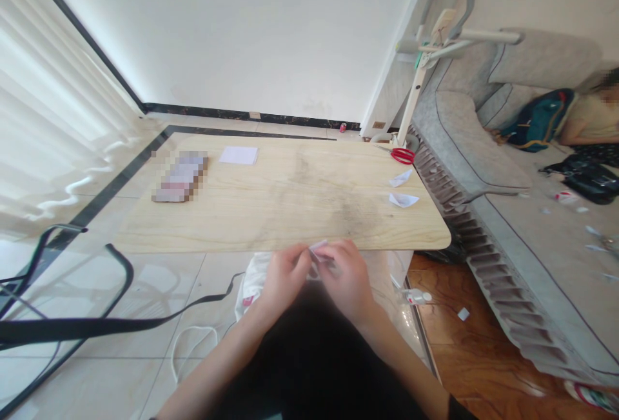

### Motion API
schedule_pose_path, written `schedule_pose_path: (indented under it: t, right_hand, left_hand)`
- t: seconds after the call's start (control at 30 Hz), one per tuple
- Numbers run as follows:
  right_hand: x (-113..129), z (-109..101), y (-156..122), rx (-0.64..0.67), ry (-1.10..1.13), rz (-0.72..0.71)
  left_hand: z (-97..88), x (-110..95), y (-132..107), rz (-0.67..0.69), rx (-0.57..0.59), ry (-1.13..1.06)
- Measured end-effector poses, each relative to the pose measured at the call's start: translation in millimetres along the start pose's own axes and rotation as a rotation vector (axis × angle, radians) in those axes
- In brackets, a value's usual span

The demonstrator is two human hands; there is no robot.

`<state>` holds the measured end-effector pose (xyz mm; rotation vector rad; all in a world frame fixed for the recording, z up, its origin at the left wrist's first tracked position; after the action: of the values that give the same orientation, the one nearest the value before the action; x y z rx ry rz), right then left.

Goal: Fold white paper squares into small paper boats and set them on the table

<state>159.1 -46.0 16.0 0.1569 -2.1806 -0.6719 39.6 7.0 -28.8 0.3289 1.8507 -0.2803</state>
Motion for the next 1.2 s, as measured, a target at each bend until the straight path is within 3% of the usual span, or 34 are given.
schedule_pose_path:
  t: [0.27,0.47,0.8,1.2]
  right_hand:
    - [1,-2,-4,-0.012,0.002,-0.047]
    - [-3,-2,-4,-0.02,0.106,-0.012]
    - [-6,-9,-2,-0.065,0.16,0.07]
    - [-4,-3,-8,-0.029,0.114,-0.018]
  left_hand:
    - [0.4,-5,0,-0.094,0.016,-0.246]
    - [-2.7,-12,2,-0.037,0.037,-0.245]
    - [1.5,1,2,-0.072,0.029,-0.455]
    - [-2.2,-7,2,-0.065,0.002,-0.399]
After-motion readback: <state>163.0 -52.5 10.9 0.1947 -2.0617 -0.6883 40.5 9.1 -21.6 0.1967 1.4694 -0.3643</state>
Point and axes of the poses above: each hand's wrist, its own y-axis towards the middle knuckle, its own z-axis out of the palm, x = y × z, the point moved 8 cm from there along y, towards the middle knuckle, and after that the axes turned 3 degrees about z, right-handed, at the moved point
